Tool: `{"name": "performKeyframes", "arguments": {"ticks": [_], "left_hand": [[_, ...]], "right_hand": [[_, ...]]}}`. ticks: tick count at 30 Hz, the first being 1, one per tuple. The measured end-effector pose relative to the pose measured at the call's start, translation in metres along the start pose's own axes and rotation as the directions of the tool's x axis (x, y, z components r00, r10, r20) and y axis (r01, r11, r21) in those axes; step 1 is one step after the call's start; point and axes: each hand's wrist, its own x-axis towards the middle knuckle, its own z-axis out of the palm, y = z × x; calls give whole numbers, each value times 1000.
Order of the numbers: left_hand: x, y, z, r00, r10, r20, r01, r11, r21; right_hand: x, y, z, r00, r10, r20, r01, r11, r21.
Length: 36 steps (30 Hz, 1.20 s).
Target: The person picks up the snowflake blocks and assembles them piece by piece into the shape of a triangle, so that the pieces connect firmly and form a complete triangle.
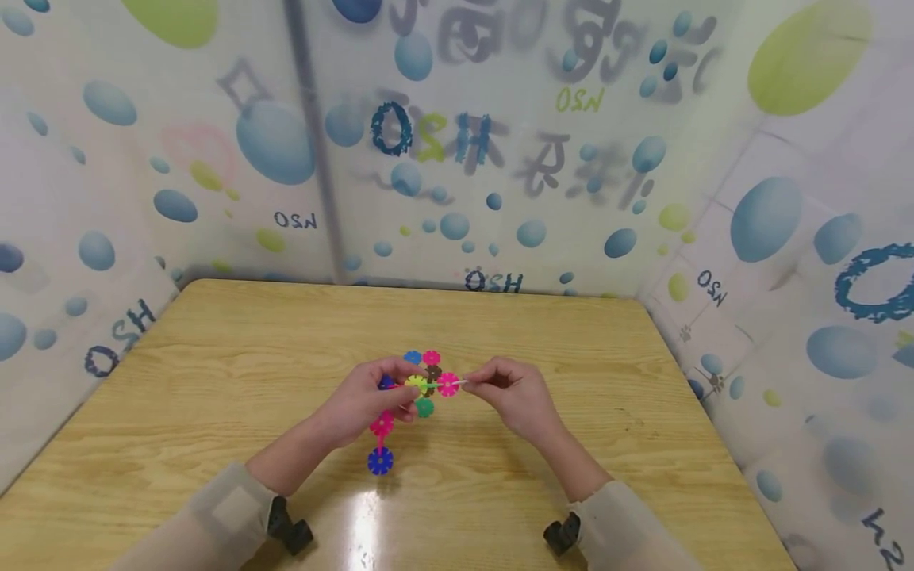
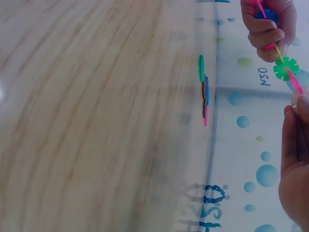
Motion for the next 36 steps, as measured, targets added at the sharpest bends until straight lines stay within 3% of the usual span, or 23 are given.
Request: {"name": "performKeyframes", "arguments": {"ticks": [15,21,28,36], "left_hand": [[1,5,-1,1000,-11,6,11,997,-72],[-1,4,1,1000,7,8,-6,995,-102],[0,8,2,1000,-26,-9,25,991,-134],[1,8,2,1000,-30,-7,29,985,-168]], "right_hand": [[0,-3,2,998,-49,-48,49,999,-6],[2,-7,2,998,-38,-52,36,999,-34],[7,-11,-1,998,-15,-53,10,995,-104],[7,-11,-6,1000,4,-29,-8,993,-115]]}}
